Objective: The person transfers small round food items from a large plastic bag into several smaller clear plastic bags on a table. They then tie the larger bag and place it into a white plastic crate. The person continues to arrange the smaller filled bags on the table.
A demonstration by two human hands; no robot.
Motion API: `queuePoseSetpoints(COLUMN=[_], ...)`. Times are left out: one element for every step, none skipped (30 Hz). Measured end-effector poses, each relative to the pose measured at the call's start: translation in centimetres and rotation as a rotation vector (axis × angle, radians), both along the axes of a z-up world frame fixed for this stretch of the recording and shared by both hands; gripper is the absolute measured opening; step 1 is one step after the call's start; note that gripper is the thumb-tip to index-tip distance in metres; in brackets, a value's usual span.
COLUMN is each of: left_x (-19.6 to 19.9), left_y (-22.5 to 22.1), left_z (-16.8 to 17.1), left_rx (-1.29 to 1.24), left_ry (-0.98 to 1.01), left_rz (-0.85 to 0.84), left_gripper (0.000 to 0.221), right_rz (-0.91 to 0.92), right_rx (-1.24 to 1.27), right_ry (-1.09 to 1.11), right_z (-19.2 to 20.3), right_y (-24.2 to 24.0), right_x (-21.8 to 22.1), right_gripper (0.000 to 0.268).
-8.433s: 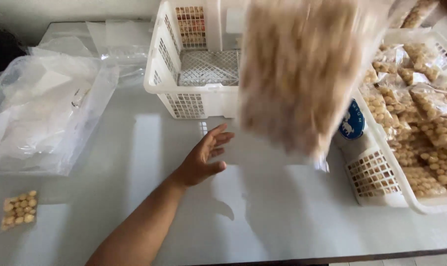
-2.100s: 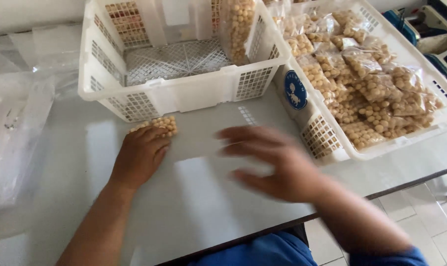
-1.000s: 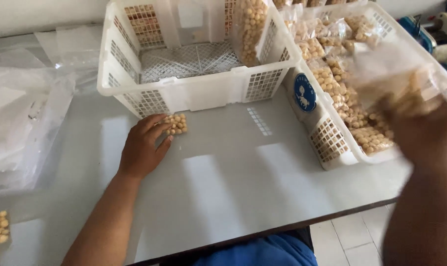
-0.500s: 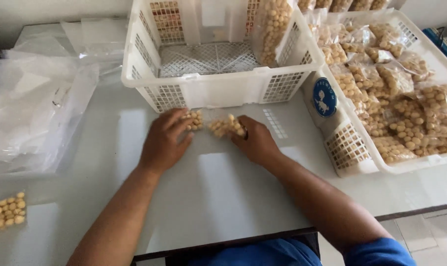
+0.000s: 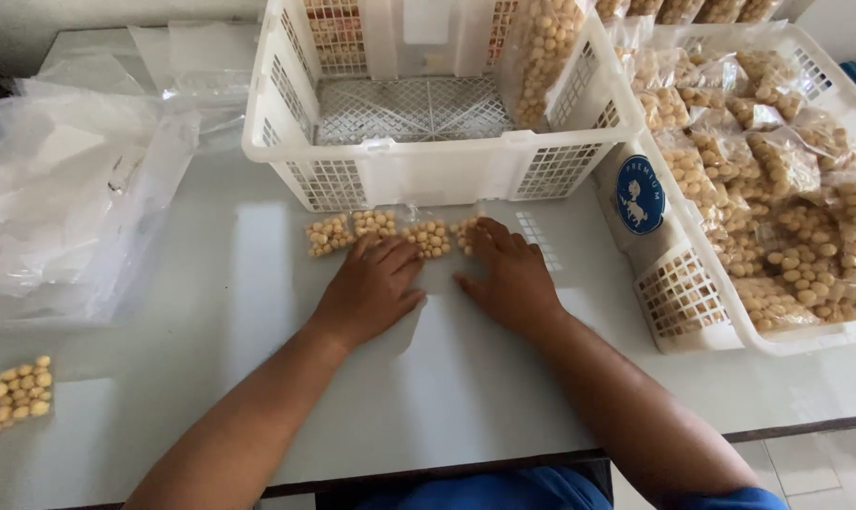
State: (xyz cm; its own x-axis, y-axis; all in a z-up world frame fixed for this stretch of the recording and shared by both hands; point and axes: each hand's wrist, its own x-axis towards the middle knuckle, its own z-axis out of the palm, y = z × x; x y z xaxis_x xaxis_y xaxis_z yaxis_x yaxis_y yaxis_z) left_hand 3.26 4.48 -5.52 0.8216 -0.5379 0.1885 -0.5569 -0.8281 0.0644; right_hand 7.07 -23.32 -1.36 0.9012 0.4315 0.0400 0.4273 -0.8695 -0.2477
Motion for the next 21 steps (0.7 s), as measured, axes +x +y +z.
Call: queuePoseSetpoints(left_x=[-0.2,-0.2,-0.1,0.0,-0.1,-0.1,-0.2,-0.1,-0.1,-0.1,-0.3,-0.5,-0.5,-0.9,-0.9,-0.8,-0.8,-0.8,-1.2,-0.9,-0.5], left_y=[0.1,0.2,0.3,0.4,0.5,0.5,0.6,0.6,0.7,0.7,0.7,0.7,0.6,0.5,0.6,0.6,0.6,0.7,0.7,1.0,1.4], left_z=[0.2,0.3,0.5,0.6,0.7,0.8,0.9,0.8,0.7,0.6,1.0,1.4,1.9,1.6,1.5,1.4,2.1,2.8,3.3,2.1,1.0], left_rx=[0.008,0.007,-0.007,-0.022,-0.023,-0.035,-0.048,-0.049,-0.058,-0.067,-0.067,-0.061,-0.056,-0.056,-0.058,-0.060,-0.057,-0.062,-0.068,-0.066,-0.105], left_ry=[0.029,0.033,0.053,0.074,0.075,0.086,0.097,0.098,0.124,0.150,0.152,0.143,0.133,0.134,0.127,0.119,0.118,0.140,0.170,0.176,0.067], left_rz=[0.023,0.023,0.030,0.037,0.034,0.044,0.050,0.045,0.059,0.074,0.064,0.072,0.073,0.058,0.072,0.085,0.074,0.083,0.096,0.087,0.048], left_gripper=[0.050,0.050,0.051,0.053,0.053,0.054,0.056,0.056,0.058,0.061,0.061,0.061,0.061,0.061,0.061,0.062,0.062,0.062,0.063,0.063,0.063], right_rz=[0.002,0.001,0.006,0.010,0.007,0.000,-0.010,-0.015,-0.010,-0.004,-0.014,0.002,0.013,-0.002,0.068,0.139,0.129,0.103,0.078,0.067,0.094], right_rx=[0.006,0.005,0.038,0.071,0.069,0.079,0.087,0.086,0.080,0.075,0.074,0.114,0.154,0.153,0.349,0.545,0.546,0.588,0.628,0.628,0.434], right_ry=[-0.005,-0.001,-0.013,-0.025,-0.024,-0.033,-0.042,-0.041,-0.021,-0.001,0.000,-0.005,-0.012,-0.013,-0.049,-0.089,-0.094,-0.166,-0.230,-0.227,-0.424], right_z=[0.5,0.3,0.0,-0.2,-0.5,-0.9,-1.2,-1.0,-0.9,-0.8,0.2,1.2,2.3,4.0,5.7,7.4,9.6,11.8,13.8,14.6,15.4], right_y=[0.4,0.4,0.4,0.4,0.5,0.6,0.6,0.5,0.5,0.4,0.1,-0.2,-0.7,-1.7,-2.7,-3.6,-5.0,-6.4,-7.8,-11.1,-14.4], right_x=[-0.4,-0.4,-0.4,-0.4,-0.4,-0.4,-0.4,-0.2,-0.2,-0.1,-0.6,-1.1,-1.7,-2.7,-3.3,-4.0,-4.6,-5.3,-6.1,-5.4,-4.6], right_gripper=[0.072,0.072,0.072,0.073,0.073,0.073,0.073,0.073,0.075,0.077,0.077,0.080,0.084,0.084,0.071,0.059,0.059,0.056,0.054,0.054,0.045])
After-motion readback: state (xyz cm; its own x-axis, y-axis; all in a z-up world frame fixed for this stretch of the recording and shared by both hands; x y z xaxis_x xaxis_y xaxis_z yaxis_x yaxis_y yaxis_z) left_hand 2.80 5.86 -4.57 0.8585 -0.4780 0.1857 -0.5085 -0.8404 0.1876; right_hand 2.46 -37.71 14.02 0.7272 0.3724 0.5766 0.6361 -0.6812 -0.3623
